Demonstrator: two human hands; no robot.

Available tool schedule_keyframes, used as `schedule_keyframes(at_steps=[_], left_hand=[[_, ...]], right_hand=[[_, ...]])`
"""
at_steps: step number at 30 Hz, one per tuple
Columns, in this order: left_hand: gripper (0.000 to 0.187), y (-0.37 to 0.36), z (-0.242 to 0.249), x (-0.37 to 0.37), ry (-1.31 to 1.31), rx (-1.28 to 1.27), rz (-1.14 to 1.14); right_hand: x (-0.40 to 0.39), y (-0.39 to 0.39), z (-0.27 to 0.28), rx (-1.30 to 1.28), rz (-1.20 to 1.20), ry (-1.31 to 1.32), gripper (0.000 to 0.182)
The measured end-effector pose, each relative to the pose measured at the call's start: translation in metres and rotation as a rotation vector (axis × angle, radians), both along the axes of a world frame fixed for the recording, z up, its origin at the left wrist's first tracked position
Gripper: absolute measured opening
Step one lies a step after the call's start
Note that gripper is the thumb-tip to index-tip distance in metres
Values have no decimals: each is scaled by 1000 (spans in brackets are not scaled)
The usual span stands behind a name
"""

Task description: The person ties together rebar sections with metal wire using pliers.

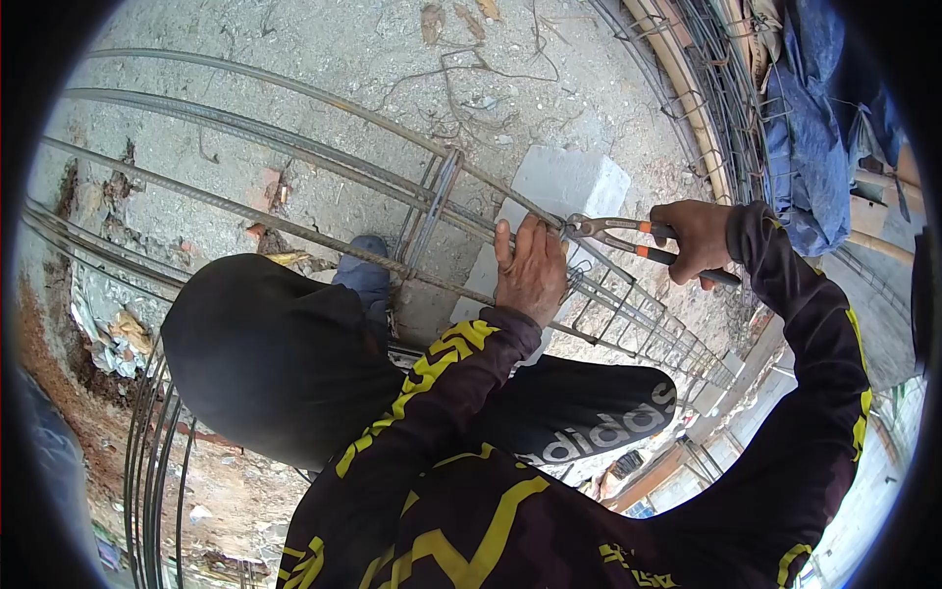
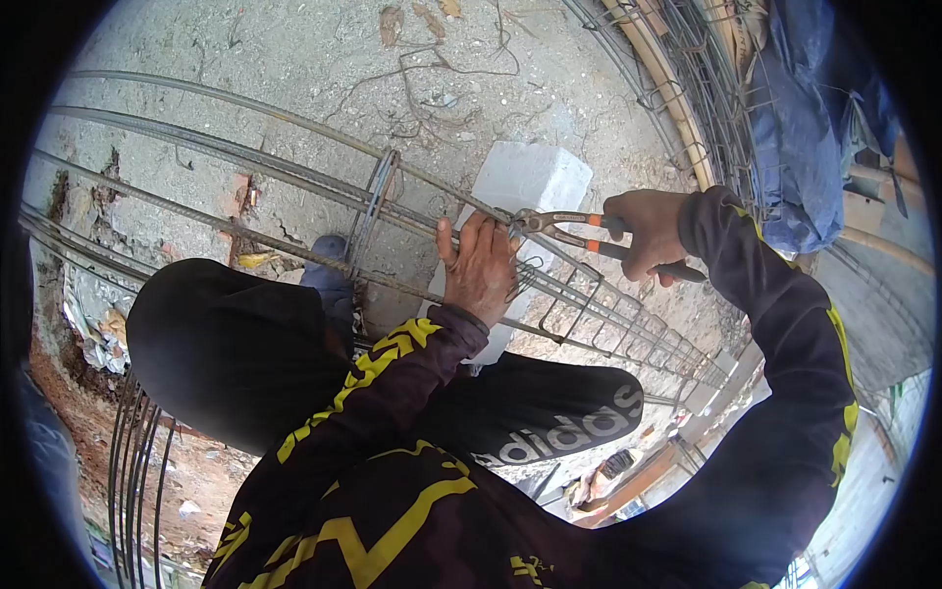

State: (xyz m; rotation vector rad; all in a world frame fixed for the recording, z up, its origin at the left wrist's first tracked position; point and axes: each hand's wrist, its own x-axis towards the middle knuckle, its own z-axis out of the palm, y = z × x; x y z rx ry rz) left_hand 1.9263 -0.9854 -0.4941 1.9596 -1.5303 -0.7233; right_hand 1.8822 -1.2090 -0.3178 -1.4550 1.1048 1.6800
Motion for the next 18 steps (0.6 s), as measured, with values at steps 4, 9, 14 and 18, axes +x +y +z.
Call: schedule_keyframes(at_steps=[4, 9, 14, 18], left_hand=[[26, 3, -1, -2, 45, 11, 19], [27, 2, -2, -4, 35, 4, 25], [27, -1, -2, -2, 12, -10, 29], [27, 2, -2, -3, 32, 4, 22]], right_hand=[[-28, 14, 8, -411, 893, -642, 49], [-57, 17, 5, -544, 1128, -792, 49], [-74, 13, -10, -112, 341, -408, 34], [-63, 28, -2, -90, 100, -341, 36]])
